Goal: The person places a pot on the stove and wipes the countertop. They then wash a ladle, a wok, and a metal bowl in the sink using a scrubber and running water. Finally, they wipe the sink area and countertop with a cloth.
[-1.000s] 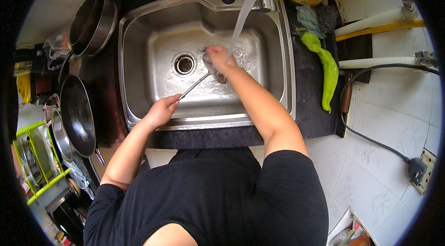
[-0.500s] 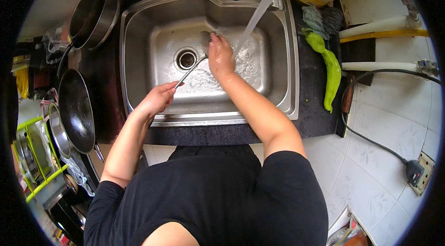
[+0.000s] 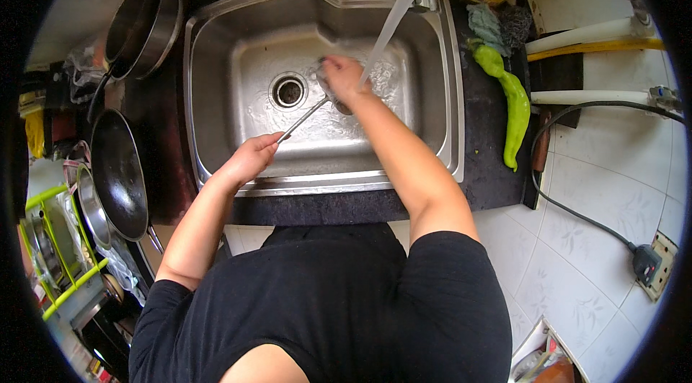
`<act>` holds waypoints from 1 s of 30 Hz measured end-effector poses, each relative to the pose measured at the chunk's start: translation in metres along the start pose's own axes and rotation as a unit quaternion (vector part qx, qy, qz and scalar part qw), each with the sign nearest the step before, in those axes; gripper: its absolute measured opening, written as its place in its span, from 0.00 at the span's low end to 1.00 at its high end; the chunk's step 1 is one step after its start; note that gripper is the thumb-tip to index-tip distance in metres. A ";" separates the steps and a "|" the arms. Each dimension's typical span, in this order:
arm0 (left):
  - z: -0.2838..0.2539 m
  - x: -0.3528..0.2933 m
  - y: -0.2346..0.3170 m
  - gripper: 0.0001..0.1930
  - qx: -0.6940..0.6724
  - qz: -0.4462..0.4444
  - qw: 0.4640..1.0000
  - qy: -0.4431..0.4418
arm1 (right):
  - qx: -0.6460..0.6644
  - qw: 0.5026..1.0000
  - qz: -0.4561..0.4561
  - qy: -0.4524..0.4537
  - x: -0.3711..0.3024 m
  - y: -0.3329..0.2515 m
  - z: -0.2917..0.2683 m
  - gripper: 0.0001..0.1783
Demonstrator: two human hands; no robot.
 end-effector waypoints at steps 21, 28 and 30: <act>0.021 0.046 0.075 0.15 -0.028 0.036 0.999 -0.019 | -0.249 0.891 -0.253 0.281 -0.038 -0.040 -0.073 0.22; 0.038 0.031 0.060 0.15 -0.140 -0.057 0.982 -0.114 | -0.457 0.786 -0.415 0.044 -0.073 -0.064 -0.011 0.21; 0.041 0.030 0.064 0.15 -0.181 -0.043 0.974 -0.130 | -0.484 0.755 -0.432 0.090 -0.071 -0.070 -0.016 0.18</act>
Point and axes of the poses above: each hand's wrist, its own x-axis towards the middle knuckle, its own z-axis out of the palm, y = z × x, the point moved 8 cm from there along x, towards the middle knuckle, and after that the axes turned 4 degrees about -y, right-handed, at the moved point
